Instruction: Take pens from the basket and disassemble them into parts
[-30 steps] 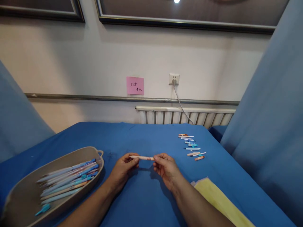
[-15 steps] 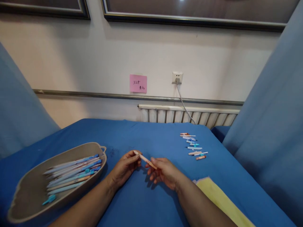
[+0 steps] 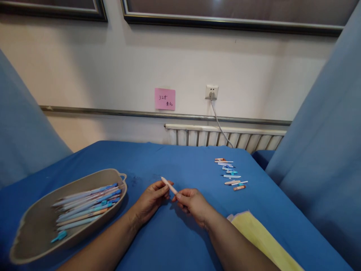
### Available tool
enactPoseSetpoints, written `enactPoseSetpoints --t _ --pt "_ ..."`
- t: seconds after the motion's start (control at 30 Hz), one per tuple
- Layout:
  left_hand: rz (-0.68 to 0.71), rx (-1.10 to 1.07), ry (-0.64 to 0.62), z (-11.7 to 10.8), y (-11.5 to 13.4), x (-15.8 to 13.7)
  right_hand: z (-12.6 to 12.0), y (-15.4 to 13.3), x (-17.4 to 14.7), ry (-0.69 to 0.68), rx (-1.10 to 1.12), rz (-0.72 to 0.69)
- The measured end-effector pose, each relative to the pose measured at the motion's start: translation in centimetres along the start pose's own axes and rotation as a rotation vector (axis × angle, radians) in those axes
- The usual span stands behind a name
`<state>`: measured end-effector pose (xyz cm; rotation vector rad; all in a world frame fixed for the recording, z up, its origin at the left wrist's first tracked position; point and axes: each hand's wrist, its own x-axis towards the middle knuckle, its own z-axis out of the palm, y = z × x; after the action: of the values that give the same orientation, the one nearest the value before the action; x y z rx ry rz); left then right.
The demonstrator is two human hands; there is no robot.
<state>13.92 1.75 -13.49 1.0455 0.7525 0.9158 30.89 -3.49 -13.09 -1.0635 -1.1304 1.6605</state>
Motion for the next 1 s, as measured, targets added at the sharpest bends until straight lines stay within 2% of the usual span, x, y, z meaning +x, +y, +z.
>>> enactPoseSetpoints --t 0.2,0.43,0.53,0.63,0.73,0.83,1.0 --pt "0.043 0.043 0.101 0.6 -0.2 0.0 0.7 -0.4 0.0 0.097 -0.067 -0.031" --pt "0.086 0.065 0.223 1.4 -0.8 0.0 0.7 0.5 1.0 0.184 -0.111 -0.116" --pt "0.082 0.022 0.129 1.5 -0.2 -0.4 0.4 0.2 0.5 0.113 -0.052 -0.066" --pt "0.075 -0.035 -0.043 1.4 0.7 -0.9 -0.1 -0.5 -0.4 -0.119 0.126 0.08" --pt "0.047 -0.051 -0.099 1.2 1.4 -1.2 -0.4 -0.9 -0.9 -0.281 0.226 0.164" --pt "0.037 -0.039 -0.085 1.1 1.4 -1.2 -0.3 -0.8 -0.9 -0.278 0.203 0.127" --pt "0.077 0.034 0.028 1.2 0.6 -0.8 0.3 -0.6 -0.7 -0.1 0.027 0.032"
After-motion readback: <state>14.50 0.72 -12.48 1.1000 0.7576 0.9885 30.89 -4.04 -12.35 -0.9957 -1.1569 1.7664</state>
